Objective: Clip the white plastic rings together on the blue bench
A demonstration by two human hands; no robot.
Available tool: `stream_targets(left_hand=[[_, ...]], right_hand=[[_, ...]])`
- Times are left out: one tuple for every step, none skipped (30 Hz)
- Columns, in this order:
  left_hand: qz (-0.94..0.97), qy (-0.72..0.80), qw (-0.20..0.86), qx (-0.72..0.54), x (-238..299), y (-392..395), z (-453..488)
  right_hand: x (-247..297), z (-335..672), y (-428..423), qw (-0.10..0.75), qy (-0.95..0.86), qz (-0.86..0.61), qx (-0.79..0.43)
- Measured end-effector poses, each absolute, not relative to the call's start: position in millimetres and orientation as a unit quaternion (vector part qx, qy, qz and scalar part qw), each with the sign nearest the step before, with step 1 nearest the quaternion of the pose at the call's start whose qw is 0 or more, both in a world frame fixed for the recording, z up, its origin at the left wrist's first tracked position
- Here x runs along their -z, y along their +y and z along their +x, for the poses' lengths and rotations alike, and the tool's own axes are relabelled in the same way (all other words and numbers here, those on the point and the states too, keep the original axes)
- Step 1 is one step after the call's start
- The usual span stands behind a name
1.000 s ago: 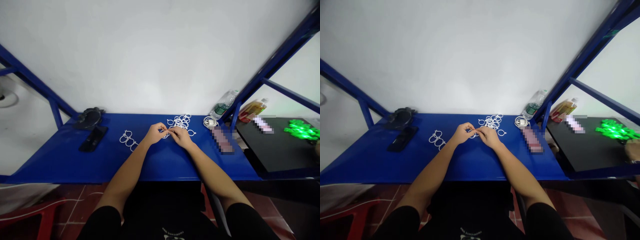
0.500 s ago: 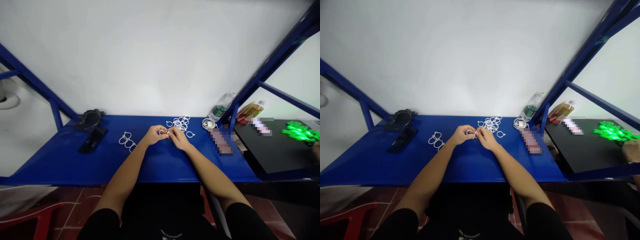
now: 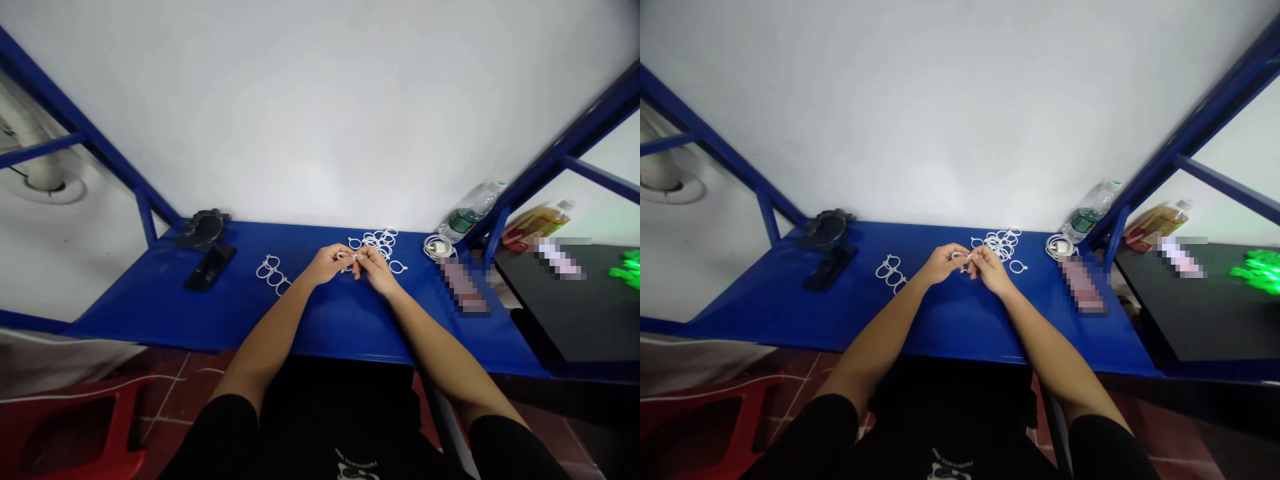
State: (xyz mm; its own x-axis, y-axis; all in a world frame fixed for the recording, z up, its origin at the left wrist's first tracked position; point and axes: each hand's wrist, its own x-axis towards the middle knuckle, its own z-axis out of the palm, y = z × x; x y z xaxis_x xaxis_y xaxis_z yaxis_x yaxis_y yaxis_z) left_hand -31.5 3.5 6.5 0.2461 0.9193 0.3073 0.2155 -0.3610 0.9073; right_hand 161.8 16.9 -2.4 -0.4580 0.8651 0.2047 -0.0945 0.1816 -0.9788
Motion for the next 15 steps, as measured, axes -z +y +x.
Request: stream_targets(left_hand=[[0.703,0.422,0.353,-0.451,-8,3,-33],[0.718,0.432,0.315,-0.445,-11,3,-36],[0.731,0.446,0.273,-0.439,-14,3,-40],[0.738,0.466,0.23,-0.431,-16,3,-45],[0.737,0.495,0.189,-0.42,-18,4,-51],[0.725,0.536,0.147,-0.407,-20,5,-58],[0.707,0.583,0.108,-0.385,-21,6,-65],[0.684,0.633,0.077,-0.354,-21,7,-74],[0.657,0.68,0.059,-0.32,-20,8,-83],[0.636,0.715,0.053,-0.285,-19,9,-92],[0.616,0.742,0.053,-0.259,-17,10,-102],[0.597,0.764,0.059,-0.238,-16,11,-111],[0.579,0.781,0.071,-0.223,-14,11,-119],[0.565,0.793,0.084,-0.213,-13,11,-126],[0.554,0.801,0.097,-0.205,-12,12,-132]], right_hand=[[3,163,18,0.437,-0.644,-0.312,-0.545],[3,165,19,0.452,-0.648,-0.329,-0.518],[3,168,20,0.469,-0.651,-0.351,-0.483],[3,172,22,0.486,-0.653,-0.375,-0.443],[3,176,23,0.502,-0.653,-0.401,-0.4],[2,179,24,0.516,-0.653,-0.425,-0.357],[2,182,25,0.524,-0.653,-0.446,-0.316],[1,185,25,0.524,-0.659,-0.462,-0.28],[1,186,24,0.513,-0.673,-0.47,-0.251],[0,185,22,0.491,-0.697,-0.469,-0.229],[0,183,19,0.457,-0.732,-0.458,-0.214],[-1,180,16,0.411,-0.773,-0.437,-0.206],[-1,176,13,0.361,-0.814,-0.408,-0.204],[0,172,9,0.308,-0.85,-0.375,-0.207],[0,168,7,0.259,-0.877,-0.344,-0.212]])
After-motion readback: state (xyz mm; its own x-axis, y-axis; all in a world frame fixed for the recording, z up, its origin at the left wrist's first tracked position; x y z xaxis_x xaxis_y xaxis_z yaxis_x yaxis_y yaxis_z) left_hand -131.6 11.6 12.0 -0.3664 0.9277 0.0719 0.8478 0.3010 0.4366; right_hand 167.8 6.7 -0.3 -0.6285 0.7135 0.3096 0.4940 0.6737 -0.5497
